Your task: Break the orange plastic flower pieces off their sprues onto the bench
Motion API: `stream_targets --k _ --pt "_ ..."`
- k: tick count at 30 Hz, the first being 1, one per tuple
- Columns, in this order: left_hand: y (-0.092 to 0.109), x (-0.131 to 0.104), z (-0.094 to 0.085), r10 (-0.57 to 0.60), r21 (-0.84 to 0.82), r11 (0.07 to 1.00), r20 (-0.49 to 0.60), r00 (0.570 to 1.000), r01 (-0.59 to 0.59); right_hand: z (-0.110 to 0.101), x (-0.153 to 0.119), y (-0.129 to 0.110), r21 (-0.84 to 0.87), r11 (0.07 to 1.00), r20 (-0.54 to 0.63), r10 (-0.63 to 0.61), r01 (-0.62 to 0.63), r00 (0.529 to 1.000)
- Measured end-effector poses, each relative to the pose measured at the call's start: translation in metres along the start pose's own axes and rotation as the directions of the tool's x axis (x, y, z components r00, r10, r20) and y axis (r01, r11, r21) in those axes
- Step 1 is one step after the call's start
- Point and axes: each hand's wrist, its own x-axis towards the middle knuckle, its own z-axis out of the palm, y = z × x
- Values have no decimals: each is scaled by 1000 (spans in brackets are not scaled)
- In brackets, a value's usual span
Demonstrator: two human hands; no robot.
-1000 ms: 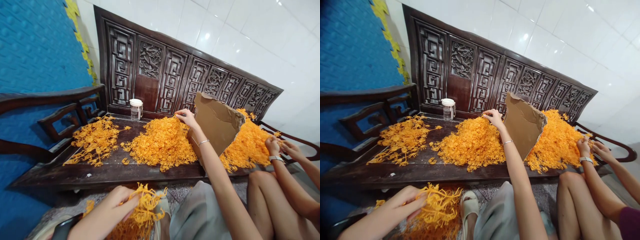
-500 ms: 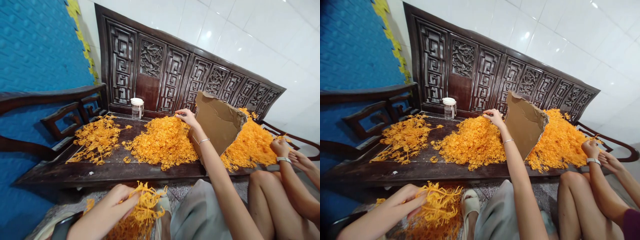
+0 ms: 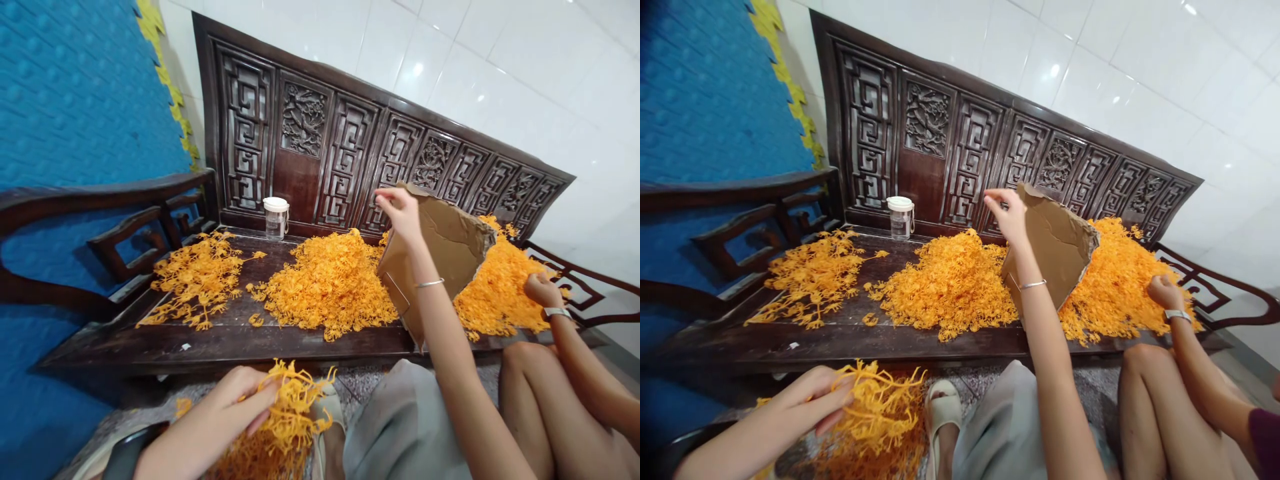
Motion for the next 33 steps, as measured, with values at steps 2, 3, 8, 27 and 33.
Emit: stream_targets --k 2,3,8,27,33 --pt "3 1 -3 -17 -35 999 21 1000 18 -18 -3 -42 100 995 -46 1 4 999" --pt "5 1 -5 -27 -58 998 34 999 29 -25 -10 -64 168 985 -5 32 -31 999" --pt "8 -3 -12 -111 -297 946 88 990 133 -22 -90 -147 537 609 626 175 -584 760" --pt "17 -5 -2 69 -134 990 128 989 -52 25 -146 -158 294 956 646 -185 -18 741" --pt "14 -10 0 30 -120 993 163 986 -10 17 -152 -169 201 966 526 -245 160 815"
